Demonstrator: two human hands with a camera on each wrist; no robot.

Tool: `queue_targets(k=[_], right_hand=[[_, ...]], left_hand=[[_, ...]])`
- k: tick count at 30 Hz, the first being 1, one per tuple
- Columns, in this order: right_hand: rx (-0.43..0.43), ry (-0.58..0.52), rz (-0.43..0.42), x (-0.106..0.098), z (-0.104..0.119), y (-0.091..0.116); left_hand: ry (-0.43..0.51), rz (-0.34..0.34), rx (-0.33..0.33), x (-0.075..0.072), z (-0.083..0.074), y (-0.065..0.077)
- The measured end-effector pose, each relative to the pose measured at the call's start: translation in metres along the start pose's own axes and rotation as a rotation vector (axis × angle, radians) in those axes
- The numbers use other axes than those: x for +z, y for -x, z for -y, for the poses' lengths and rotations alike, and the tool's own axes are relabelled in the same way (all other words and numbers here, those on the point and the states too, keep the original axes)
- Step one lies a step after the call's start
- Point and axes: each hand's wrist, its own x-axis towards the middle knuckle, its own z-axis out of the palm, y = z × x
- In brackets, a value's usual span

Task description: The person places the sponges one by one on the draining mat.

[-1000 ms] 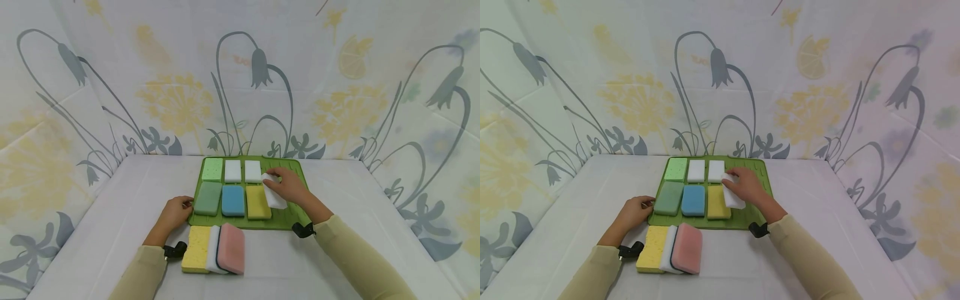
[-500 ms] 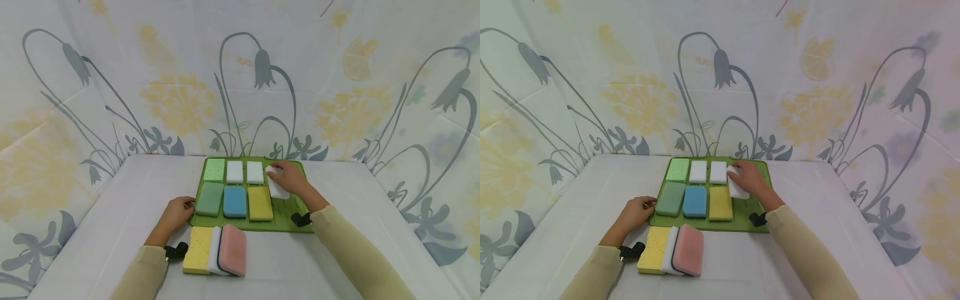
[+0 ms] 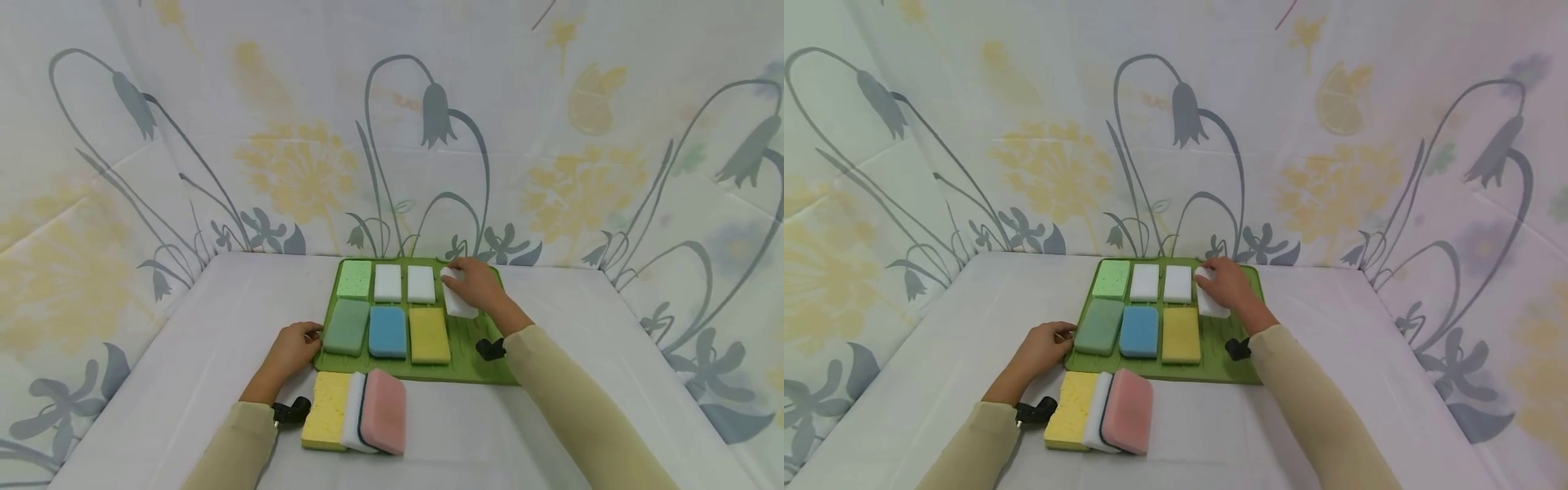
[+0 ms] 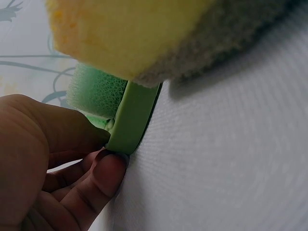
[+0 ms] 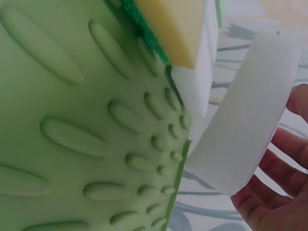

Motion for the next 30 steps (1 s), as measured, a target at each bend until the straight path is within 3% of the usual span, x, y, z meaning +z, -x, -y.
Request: queue_targets(k=[23,30], right_hand=[[0.132,-0.008,0.093,0.015,-0.021,-0.036],[0.117,0.011,0.083,0.022,-0.028,-0.041]], left_hand=[[-0.012,-0.016,0.005,0.002,0.002,-0.001],[-0.010,-0.020,0.000,0.003,0.003,-0.003]])
